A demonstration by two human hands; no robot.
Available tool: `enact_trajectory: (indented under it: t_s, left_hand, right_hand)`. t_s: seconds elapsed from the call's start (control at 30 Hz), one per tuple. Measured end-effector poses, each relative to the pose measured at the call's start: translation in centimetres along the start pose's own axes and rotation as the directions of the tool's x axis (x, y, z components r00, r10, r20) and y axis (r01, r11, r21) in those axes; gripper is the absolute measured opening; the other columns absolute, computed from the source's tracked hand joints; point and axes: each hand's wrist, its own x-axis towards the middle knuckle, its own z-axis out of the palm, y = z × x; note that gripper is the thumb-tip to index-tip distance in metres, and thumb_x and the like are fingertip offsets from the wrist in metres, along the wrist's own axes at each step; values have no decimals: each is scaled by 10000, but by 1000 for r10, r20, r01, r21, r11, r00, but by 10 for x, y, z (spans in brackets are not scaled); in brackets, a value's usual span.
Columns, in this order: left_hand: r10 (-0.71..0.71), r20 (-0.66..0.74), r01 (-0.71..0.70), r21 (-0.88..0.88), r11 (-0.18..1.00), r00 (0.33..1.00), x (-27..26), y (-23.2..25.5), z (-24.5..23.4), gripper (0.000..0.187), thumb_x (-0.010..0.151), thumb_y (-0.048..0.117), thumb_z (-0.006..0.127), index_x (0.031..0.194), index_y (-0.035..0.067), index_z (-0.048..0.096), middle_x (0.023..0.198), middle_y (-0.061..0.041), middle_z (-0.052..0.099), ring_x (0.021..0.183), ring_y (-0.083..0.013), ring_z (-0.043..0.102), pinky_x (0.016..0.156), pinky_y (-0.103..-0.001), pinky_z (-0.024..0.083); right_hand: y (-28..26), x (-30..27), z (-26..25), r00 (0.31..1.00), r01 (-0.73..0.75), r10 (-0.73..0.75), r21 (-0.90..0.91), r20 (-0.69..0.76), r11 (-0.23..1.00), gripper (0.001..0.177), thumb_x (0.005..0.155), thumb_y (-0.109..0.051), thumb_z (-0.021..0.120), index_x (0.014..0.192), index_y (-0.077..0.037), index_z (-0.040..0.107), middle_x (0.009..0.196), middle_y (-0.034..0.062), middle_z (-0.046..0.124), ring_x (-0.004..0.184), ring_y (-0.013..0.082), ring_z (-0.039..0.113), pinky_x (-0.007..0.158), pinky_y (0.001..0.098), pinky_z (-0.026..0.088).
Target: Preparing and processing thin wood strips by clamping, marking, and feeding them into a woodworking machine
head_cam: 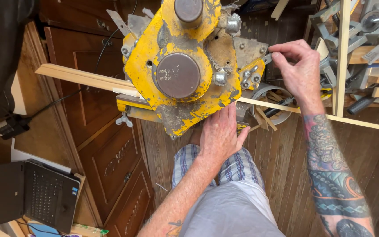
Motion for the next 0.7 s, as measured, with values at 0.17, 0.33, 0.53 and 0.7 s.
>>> enact_trajectory:
  t_s: [0.17, 0.33, 0.53, 0.7]
  left_hand:
    - [2, -10, -2, -26, 1000, 1000, 1, -3, -4, 932, 815, 629, 710, 1461, 6, 458, 1308, -140, 604, 1115, -259, 630, 931, -325, 533]
    - [2, -6, -2, -17, 1000, 1000, -1, -1, -5, 977, 808, 635, 706, 1486, -16, 437, 1343, -163, 594, 1127, -277, 621, 941, -334, 529]
    - [-6, -6, 6, -21, 1000, 1000, 0, -1, -7, 957, 798, 644, 720, 1469, 17, 451, 1289, -130, 611, 1075, -247, 636, 911, -319, 537]
    - [1, 1, -1, -6, 1000, 1000, 1, 0, -6, 941, 812, 628, 705, 1473, 6, 454, 1231, -134, 620, 1040, -256, 634, 875, -327, 539]
  right_hand:
    - [-22, -5, 6, 999, 31, -30, 8, -35, 1000, 171, 1009, 1, 603, 1137, -42, 707, 1119, 111, 630, 1015, 186, 648, 911, 292, 598]
    - [-10, -8, 19, 992, 6, 9, 113, -129, 994, 188, 981, 55, 633, 1145, -34, 608, 1145, 139, 659, 1031, 216, 674, 961, 306, 603]
    - [-30, -9, -1, 1000, -25, 26, 86, -11, 996, 275, 1005, -29, 620, 1277, -26, 577, 1198, 154, 661, 1114, 225, 654, 1037, 333, 559]
    - [-45, -25, -19, 866, 500, -483, -253, 130, 828, 202, 958, -48, 605, 1116, 68, 657, 1140, 254, 622, 1118, 358, 564, 1001, 515, 441]
